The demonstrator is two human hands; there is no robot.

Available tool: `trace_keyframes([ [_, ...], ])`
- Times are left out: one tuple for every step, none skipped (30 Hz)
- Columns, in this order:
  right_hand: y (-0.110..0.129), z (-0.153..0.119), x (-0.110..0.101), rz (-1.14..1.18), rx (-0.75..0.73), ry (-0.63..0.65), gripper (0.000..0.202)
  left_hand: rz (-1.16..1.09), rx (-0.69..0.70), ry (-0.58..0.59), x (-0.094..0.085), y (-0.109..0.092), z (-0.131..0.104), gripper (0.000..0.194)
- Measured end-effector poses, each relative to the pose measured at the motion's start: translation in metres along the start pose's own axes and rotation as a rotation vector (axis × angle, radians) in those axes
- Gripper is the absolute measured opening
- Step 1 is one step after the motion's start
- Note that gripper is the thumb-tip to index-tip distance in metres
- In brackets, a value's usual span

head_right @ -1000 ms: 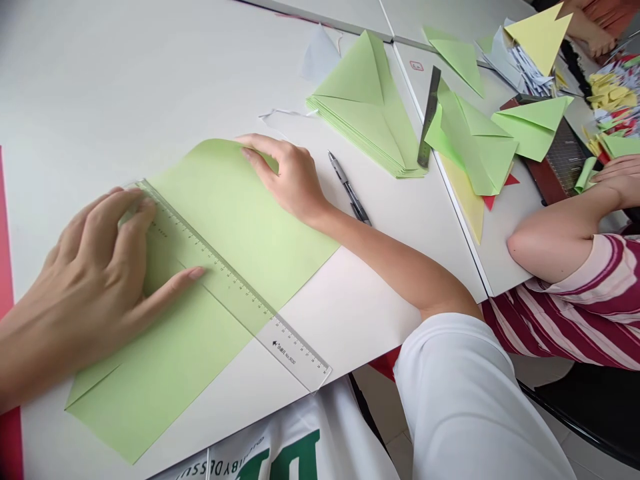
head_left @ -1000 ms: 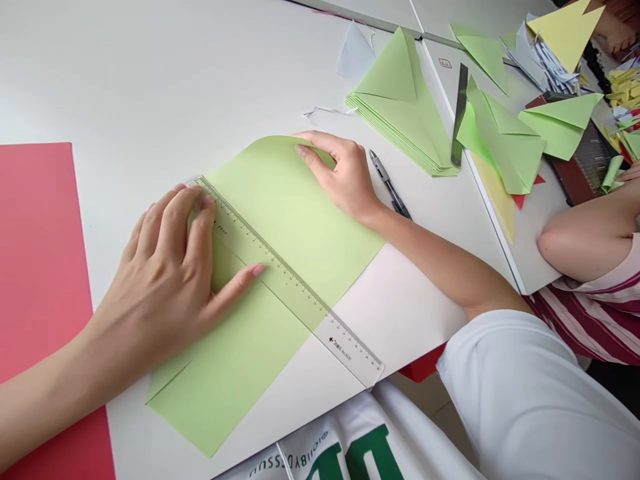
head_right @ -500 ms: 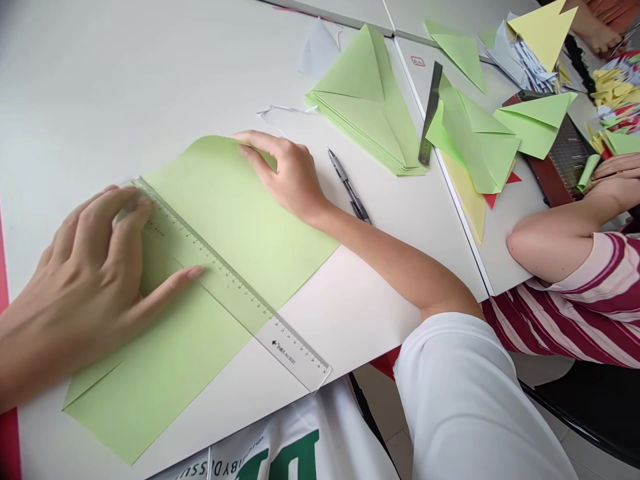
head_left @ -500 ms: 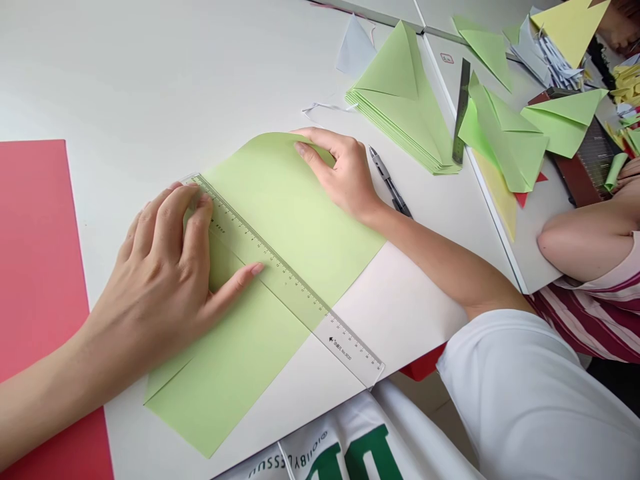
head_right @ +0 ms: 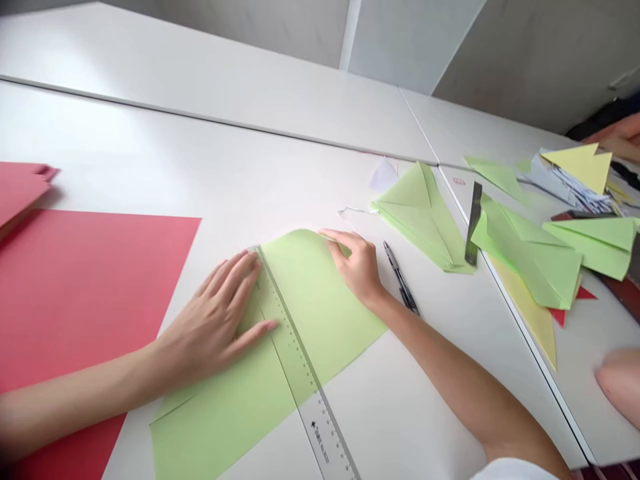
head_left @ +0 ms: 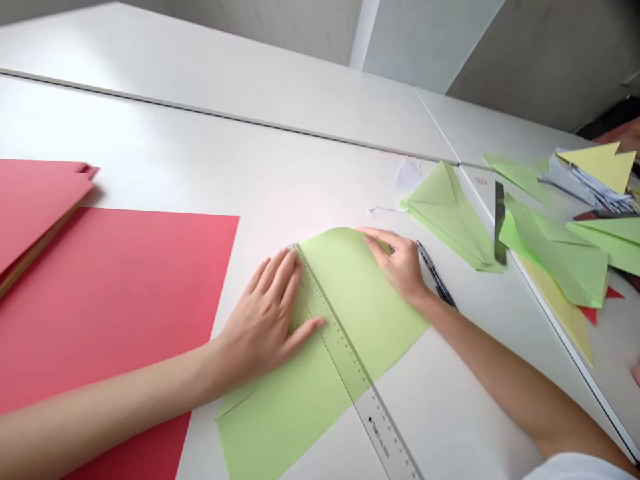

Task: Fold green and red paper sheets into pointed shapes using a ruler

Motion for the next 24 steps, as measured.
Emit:
trace_keyframes([
  [0.001, -0.001, 0.0, 0.001, -0.014, -0.003, 0.022, 0.008, -0.004, -0.004, 0.0, 0.0, -0.001, 0.083],
  [0.002, -0.001, 0.001, -0.003, -0.034, -0.007, 0.022, 0.014, -0.006, -0.008, 0.0, 0.0, -0.003, 0.083],
  [0.004, -0.002, 0.001, -0.012, -0.057, -0.011, 0.023, 0.017, -0.004, -0.012, 0.0, -0.001, -0.004, 0.083],
  [0.007, -0.003, 0.001, -0.03, -0.084, -0.011, 0.023, 0.019, -0.002, -0.017, 0.0, -0.002, -0.005, 0.084],
  [0.011, -0.004, 0.001, -0.056, -0.114, -0.012, 0.024, 0.018, 0.0, -0.021, 0.001, -0.002, -0.006, 0.084],
  [0.015, -0.006, 0.001, -0.089, -0.152, -0.01, 0.025, 0.016, 0.002, -0.024, 0.001, -0.002, -0.007, 0.084],
  [0.02, -0.009, 0.002, -0.129, -0.2, -0.006, 0.027, 0.015, 0.001, -0.024, 0.002, -0.002, -0.007, 0.084],
  [0.025, -0.013, 0.003, -0.174, -0.259, -0.002, 0.029, 0.016, -0.001, -0.025, 0.002, -0.002, -0.008, 0.084],
  [0.031, -0.017, 0.004, -0.218, -0.327, 0.0, 0.032, 0.018, -0.004, -0.025, 0.002, -0.002, -0.008, 0.084],
  [0.036, -0.023, 0.004, -0.258, -0.397, 0.002, 0.036, 0.021, -0.006, -0.026, 0.002, -0.002, -0.008, 0.084],
  [0.041, -0.029, 0.005, -0.295, -0.461, 0.006, 0.041, 0.024, -0.006, -0.028, 0.002, -0.002, -0.008, 0.084],
  [0.044, -0.036, 0.006, -0.328, -0.514, 0.013, 0.044, 0.029, -0.006, -0.032, 0.002, -0.002, -0.008, 0.084],
  [0.046, -0.042, 0.008, -0.357, -0.552, 0.023, 0.046, 0.034, -0.005, -0.035, 0.002, -0.002, -0.008, 0.084],
  [0.047, -0.048, 0.009, -0.385, -0.575, 0.039, 0.046, 0.038, -0.003, -0.038, 0.001, -0.002, -0.008, 0.083],
  [0.047, -0.053, 0.011, -0.414, -0.586, 0.061, 0.046, 0.042, -0.002, -0.039, 0.001, -0.002, -0.007, 0.083],
  [0.047, -0.058, 0.012, -0.442, -0.591, 0.085, 0.047, 0.043, -0.002, -0.039, 0.001, -0.002, -0.007, 0.083],
  [0.046, -0.063, 0.014, -0.469, -0.594, 0.109, 0.047, 0.043, -0.002, -0.04, 0.001, -0.002, -0.007, 0.083],
  [0.046, -0.068, 0.016, -0.49, -0.597, 0.132, 0.047, 0.039, -0.002, -0.042, 0.001, -0.001, -0.006, 0.083],
  [0.045, -0.073, 0.017, -0.506, -0.6, 0.153, 0.048, 0.031, -0.004, -0.045, 0.001, -0.001, -0.006, 0.084],
  [0.046, -0.077, 0.018, -0.517, -0.605, 0.17, 0.048, 0.021, -0.005, -0.048, 0.001, -0.001, -0.006, 0.084],
  [0.046, -0.081, 0.018, -0.523, -0.611, 0.182, 0.048, 0.011, -0.005, -0.052, 0.001, -0.001, -0.006, 0.083],
  [0.047, -0.084, 0.019, -0.527, -0.617, 0.189, 0.048, 0.001, -0.006, -0.055, 0.001, -0.001, -0.006, 0.083],
  [0.048, -0.087, 0.019, -0.53, -0.622, 0.194, 0.047, -0.007, -0.007, -0.058, 0.002, -0.001, -0.006, 0.083],
  [0.048, -0.089, 0.019, -0.535, -0.625, 0.2, 0.047, -0.014, -0.007, -0.058, 0.002, 0.0, -0.006, 0.082],
])
Point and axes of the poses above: each hand's wrist, its own z-axis towards the middle knuckle, its own x-axis out of the palm, y = z × x, the point moved 7 cm from there along z, towards the middle knuckle, and after that the axes turned 12 degrees about x, right-handed, at the moved point
